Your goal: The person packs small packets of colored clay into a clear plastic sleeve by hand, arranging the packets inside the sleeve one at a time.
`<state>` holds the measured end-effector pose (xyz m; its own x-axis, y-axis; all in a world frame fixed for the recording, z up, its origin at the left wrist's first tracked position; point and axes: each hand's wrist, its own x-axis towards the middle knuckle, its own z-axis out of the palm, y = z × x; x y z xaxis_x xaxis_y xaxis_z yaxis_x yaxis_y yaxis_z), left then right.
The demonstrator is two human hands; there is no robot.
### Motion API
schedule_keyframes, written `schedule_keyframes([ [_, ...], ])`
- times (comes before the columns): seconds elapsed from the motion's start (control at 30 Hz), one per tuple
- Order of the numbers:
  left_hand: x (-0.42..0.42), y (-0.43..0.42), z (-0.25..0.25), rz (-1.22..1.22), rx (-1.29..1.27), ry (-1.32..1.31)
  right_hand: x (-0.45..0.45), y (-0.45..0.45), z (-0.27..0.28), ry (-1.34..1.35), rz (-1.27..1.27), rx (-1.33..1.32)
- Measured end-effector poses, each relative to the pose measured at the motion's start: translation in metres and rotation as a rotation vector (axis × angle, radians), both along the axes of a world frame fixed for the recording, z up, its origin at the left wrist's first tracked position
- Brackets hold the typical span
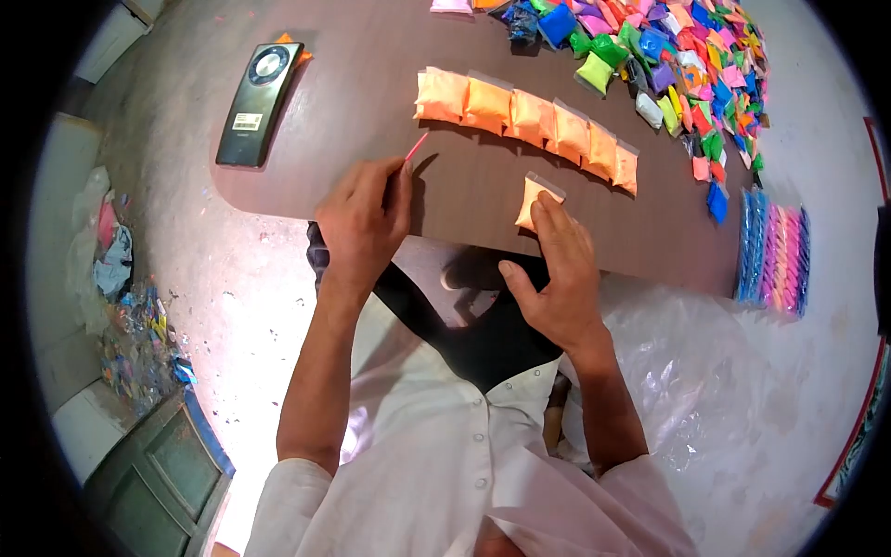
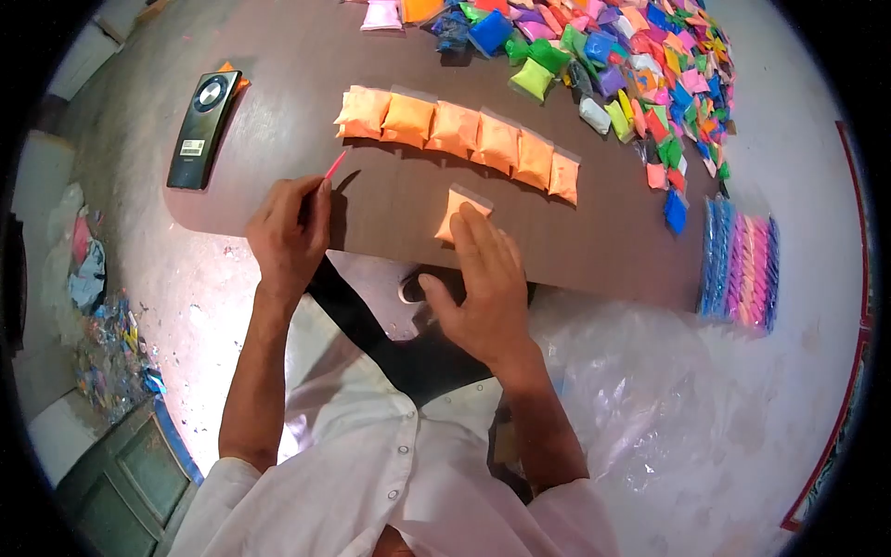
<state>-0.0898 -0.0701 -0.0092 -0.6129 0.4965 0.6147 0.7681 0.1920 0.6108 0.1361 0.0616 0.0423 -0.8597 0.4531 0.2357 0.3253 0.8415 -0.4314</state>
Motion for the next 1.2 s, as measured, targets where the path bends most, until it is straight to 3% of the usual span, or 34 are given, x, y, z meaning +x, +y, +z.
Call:
schedule_keyframes([
  [0.63,-0.001,0.0,0.0,0.003,-0.048,0.032,0.0,0.013,0.007,-0.052,-0.001,0.115],
  [0.83,0.005,0.002,-0.008,-0.003,0.014,-0.063,0.006,0.023,-0.023,0.268,-0.093,0.005],
  [1.2,-0.021,-0.012,0.015,0.107,-0.384,0.14,0.021,-0.003,-0.024,0.521,-0.275,-0.156],
])
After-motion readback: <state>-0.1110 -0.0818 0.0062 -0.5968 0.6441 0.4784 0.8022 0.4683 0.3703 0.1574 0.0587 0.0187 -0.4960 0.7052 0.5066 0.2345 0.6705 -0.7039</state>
